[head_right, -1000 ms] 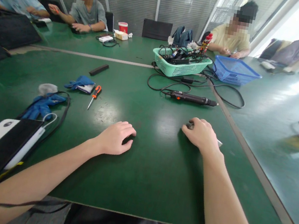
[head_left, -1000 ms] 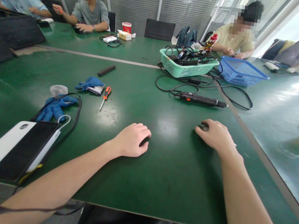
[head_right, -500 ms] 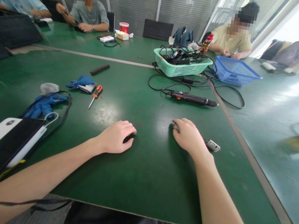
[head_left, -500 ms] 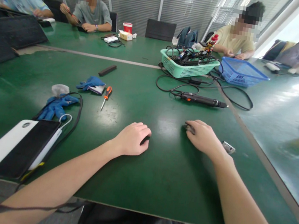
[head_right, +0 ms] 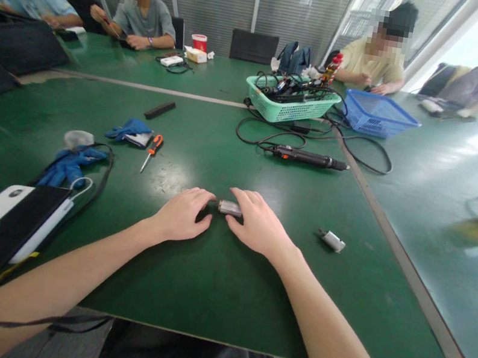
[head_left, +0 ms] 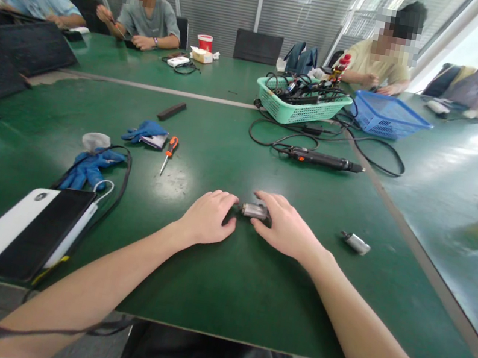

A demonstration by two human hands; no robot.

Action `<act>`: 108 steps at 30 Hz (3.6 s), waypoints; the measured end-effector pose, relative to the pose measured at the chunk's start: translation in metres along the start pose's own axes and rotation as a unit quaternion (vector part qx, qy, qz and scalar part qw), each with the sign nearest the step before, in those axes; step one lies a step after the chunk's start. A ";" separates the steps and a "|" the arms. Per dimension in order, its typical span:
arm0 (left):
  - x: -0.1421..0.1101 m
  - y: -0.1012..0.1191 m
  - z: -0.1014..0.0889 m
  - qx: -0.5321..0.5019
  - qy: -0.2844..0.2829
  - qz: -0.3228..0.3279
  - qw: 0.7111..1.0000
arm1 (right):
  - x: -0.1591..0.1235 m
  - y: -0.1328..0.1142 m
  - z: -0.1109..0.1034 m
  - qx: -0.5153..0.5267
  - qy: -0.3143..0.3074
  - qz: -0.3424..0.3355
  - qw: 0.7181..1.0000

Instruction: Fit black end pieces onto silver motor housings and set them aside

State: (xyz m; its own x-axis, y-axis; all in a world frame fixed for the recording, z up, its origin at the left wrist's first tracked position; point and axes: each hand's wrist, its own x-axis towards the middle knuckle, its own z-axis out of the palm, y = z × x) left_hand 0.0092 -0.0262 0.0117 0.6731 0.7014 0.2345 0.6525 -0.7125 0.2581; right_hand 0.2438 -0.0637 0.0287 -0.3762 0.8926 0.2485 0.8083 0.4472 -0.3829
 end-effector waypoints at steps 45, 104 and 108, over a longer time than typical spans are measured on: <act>0.002 -0.001 -0.001 -0.033 -0.016 0.038 0.999 | -0.020 -0.040 0.004 -0.021 -0.077 -0.046 0.996; 0.000 0.000 -0.011 -0.034 0.007 0.019 0.999 | -0.018 -0.034 0.002 -0.001 -0.071 -0.076 0.995; -0.001 0.000 -0.012 -0.026 0.003 0.030 0.999 | -0.018 -0.034 0.000 -0.007 -0.077 -0.078 0.994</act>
State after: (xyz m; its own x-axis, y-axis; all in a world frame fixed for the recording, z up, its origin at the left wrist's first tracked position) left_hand 0.0044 -0.0269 0.0232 0.7076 0.6583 0.2568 0.5925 -0.7508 0.2920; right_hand 0.2231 -0.0950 0.0367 -0.5621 0.8106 0.1643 0.7403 0.5817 -0.3371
